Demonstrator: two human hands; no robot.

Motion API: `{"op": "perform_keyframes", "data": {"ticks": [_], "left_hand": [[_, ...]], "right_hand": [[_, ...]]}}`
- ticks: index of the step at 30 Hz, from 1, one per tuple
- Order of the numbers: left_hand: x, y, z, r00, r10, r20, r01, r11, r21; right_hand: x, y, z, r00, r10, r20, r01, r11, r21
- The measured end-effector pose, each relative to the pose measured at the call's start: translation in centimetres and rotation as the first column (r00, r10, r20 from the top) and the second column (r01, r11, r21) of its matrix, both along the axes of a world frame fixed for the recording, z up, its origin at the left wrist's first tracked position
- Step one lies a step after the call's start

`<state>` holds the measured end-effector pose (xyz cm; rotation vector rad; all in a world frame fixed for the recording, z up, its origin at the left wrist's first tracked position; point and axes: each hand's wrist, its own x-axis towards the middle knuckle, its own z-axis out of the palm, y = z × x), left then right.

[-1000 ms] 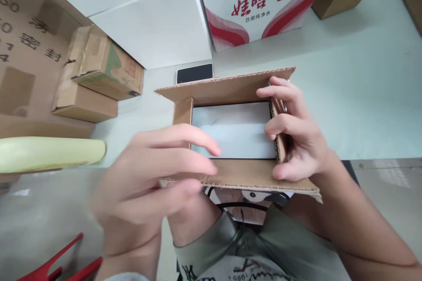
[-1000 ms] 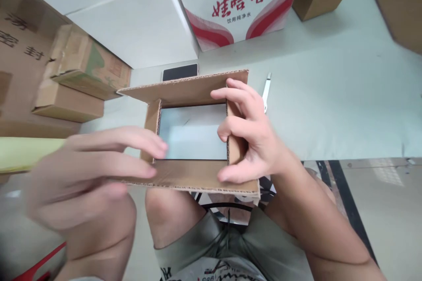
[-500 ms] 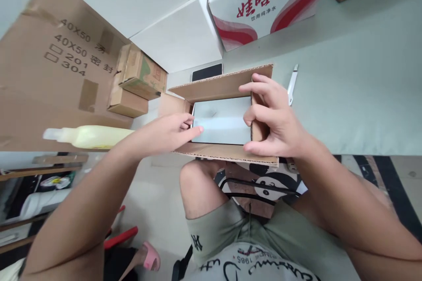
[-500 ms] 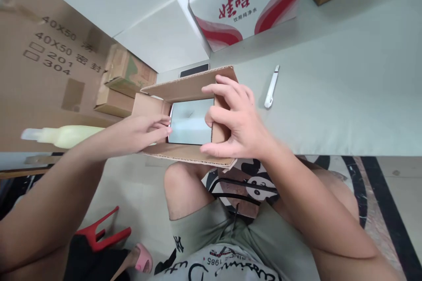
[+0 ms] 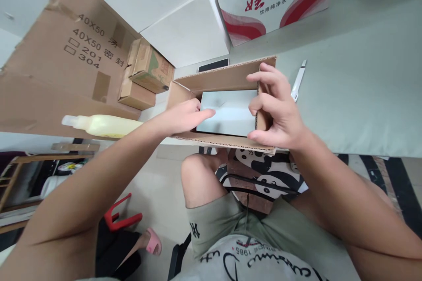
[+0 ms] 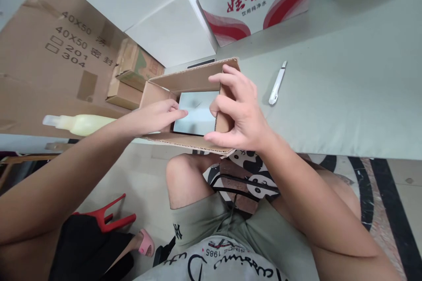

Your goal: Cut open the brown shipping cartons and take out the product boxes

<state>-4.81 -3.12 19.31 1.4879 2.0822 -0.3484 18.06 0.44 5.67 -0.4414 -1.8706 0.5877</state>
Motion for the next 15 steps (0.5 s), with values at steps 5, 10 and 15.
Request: {"op": "perform_keyframes", "data": {"ticks": [5, 10, 15], "left_hand": [[-0.7, -1.0, -0.9, 0.958, 0.188, 0.215, -0.219, 0.967, 0.132], [-0.9, -2.1, -0.7, 0.848, 0.168, 0.503, -0.327, 0.912, 0.247], [-1.9, -3.1, -0.1, 0.787, -0.024, 0.616, -0.273, 0.882, 0.384]], "right_hand": [[0.3, 0.2, -0.3, 0.998, -0.006, -0.068, 0.007, 1.0, 0.022], [-0.1, 0.4, -0.7, 0.989, -0.004, -0.149, 0.013, 0.998, 0.059], [-0.6, 0.3, -0.7, 0.981, -0.07, -0.18, 0.094, 0.987, 0.131]]}}
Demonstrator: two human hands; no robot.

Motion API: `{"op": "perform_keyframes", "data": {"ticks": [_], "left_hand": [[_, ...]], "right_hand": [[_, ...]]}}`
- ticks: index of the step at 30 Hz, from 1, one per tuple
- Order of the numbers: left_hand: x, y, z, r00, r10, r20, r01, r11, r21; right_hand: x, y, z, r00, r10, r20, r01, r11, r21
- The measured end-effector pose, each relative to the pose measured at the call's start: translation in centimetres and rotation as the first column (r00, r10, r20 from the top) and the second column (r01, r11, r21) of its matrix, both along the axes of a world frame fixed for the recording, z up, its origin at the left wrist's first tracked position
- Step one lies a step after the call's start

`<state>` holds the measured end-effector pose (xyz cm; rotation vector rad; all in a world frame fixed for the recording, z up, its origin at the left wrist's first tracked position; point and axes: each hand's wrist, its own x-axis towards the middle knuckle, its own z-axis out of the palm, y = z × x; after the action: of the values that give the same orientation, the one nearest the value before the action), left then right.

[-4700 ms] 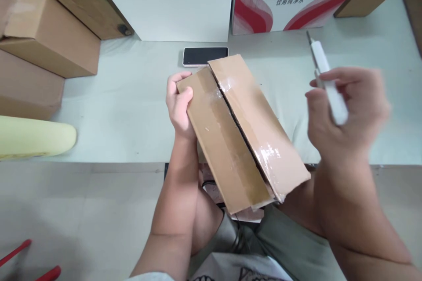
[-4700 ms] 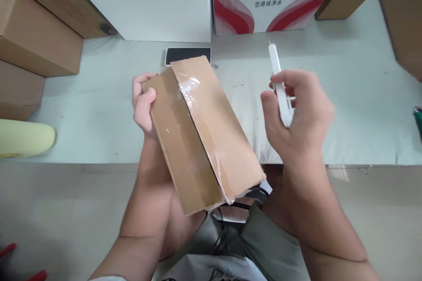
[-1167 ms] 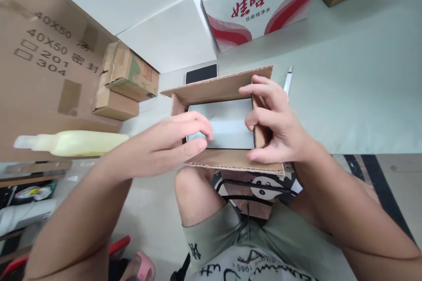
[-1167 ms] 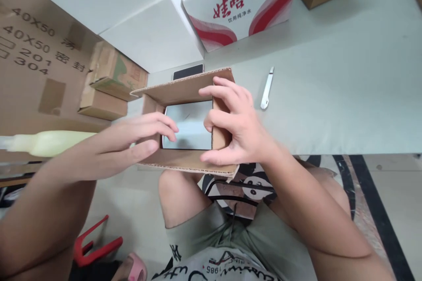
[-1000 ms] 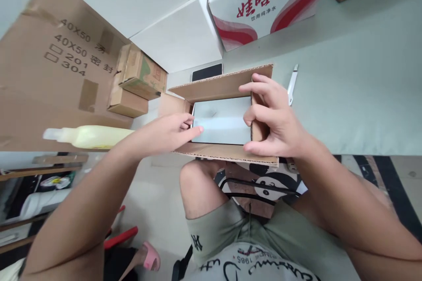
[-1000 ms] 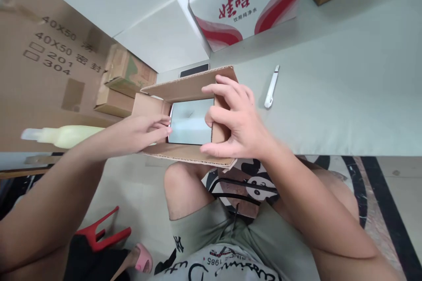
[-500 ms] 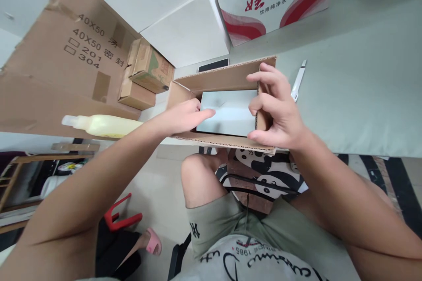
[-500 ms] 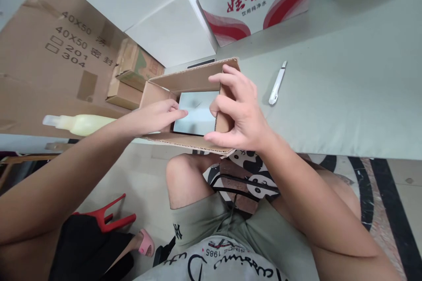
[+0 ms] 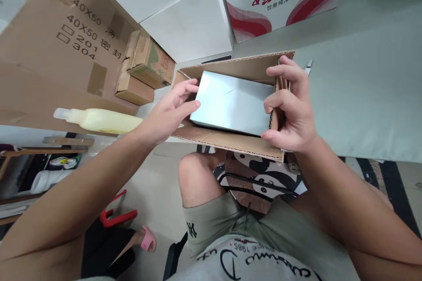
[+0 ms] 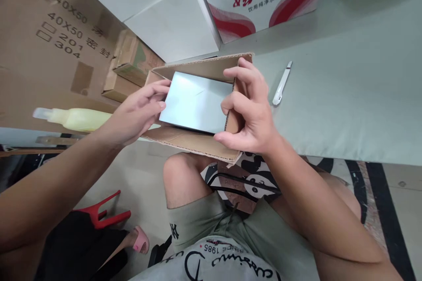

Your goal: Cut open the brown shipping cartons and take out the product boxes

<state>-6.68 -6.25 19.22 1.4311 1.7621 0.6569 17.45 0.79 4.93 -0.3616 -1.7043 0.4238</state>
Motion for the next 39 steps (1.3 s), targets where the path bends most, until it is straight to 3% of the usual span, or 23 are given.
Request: {"op": "perform_keyframes", "data": {"ticks": [3, 8, 11, 14, 16, 20, 26, 32, 37, 39], "left_hand": [[-1.6, -0.4, 0.2, 0.994, -0.095, -0.048, 0.096, 0.995, 0.003], [-4.1, -0.6, -0.3, 0.943, -0.306, -0.128, 0.295, 0.95, -0.099], [-3.6, -0.6, -0.5, 0.87, -0.463, -0.168, 0.449, 0.886, -0.114], [-1.4, -0.4, -0.1, 0.772, -0.591, -0.234, 0.574, 0.806, -0.142], [0.0, 0.2, 0.4, 0.754, -0.592, -0.285, 0.578, 0.804, -0.14], [0.6, 2.1, 1.0, 0.783, -0.511, -0.355, 0.483, 0.859, -0.171], [0.3, 4.2, 0.9, 0.69, -0.586, -0.426, 0.519, 0.81, -0.272], [1.6, 5.0, 1.5, 0.719, -0.564, -0.407, 0.509, 0.825, -0.246], [1.3, 4.4, 4.6, 0.607, -0.575, -0.549, 0.604, 0.782, -0.151], [0.7, 4.0, 6.5, 0.615, -0.545, -0.57, 0.629, 0.775, -0.062]], "right_hand": [[0.2, 0.1, 0.0, 1.0, 0.007, -0.021, -0.007, 1.0, 0.026], [1.2, 0.3, -0.2, 0.992, 0.063, 0.111, -0.053, 0.994, -0.095], [1.4, 0.4, -0.4, 0.983, 0.052, 0.178, -0.026, 0.989, -0.144], [1.3, 0.5, -0.4, 0.979, 0.058, 0.196, -0.02, 0.981, -0.193], [1.2, 0.5, -0.3, 0.979, 0.072, 0.192, -0.03, 0.976, -0.215], [1.1, 0.2, 0.3, 0.979, 0.083, 0.186, -0.035, 0.967, -0.252], [0.9, 0.1, 0.6, 0.98, 0.083, 0.183, -0.036, 0.968, -0.247], [0.6, 0.2, 0.0, 0.995, 0.035, 0.095, -0.022, 0.99, -0.14], [0.7, 0.7, -0.2, 0.99, 0.01, 0.139, 0.018, 0.981, -0.194], [0.9, 0.9, -0.2, 0.986, 0.005, 0.165, 0.031, 0.975, -0.218]]}}
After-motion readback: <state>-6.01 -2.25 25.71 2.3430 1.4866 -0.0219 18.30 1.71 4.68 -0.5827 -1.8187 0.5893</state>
